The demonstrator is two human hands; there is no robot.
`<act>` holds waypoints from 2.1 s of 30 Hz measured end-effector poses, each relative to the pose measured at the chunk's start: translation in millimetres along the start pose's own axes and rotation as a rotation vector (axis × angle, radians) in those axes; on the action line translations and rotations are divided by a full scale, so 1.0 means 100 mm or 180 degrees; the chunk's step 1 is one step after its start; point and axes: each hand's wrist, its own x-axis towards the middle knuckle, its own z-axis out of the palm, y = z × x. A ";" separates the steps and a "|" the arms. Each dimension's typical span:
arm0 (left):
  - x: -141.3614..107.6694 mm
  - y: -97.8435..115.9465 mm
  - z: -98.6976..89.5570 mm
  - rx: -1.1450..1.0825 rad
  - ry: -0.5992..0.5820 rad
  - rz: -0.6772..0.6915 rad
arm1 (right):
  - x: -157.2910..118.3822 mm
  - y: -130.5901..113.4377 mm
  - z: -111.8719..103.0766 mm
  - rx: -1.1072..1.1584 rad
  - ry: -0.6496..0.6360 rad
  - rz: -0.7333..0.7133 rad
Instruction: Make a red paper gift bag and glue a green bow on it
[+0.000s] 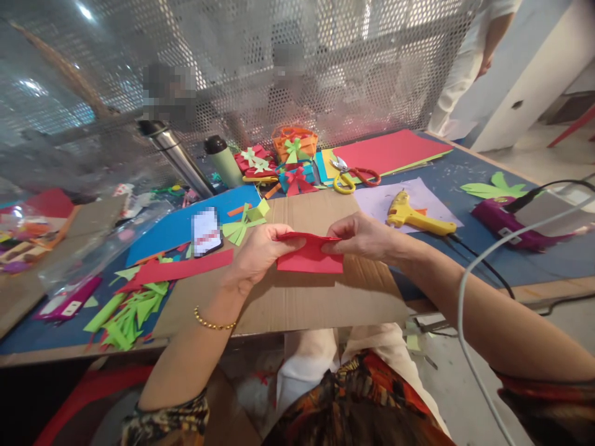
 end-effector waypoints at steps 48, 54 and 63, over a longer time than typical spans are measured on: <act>-0.02 0.00 0.12 -0.0929 -0.1767 -0.0613 | -0.25 -0.19 -0.14 -0.1313 -0.0076 -0.2831; 0.01 0.02 0.08 -0.0682 -0.1999 -0.0394 | -0.26 -0.19 -0.09 -0.1058 -0.0044 -0.2949; -0.07 0.29 0.01 0.0828 -0.0301 0.1491 | -0.14 -0.11 -0.01 -0.0293 0.1353 -0.1686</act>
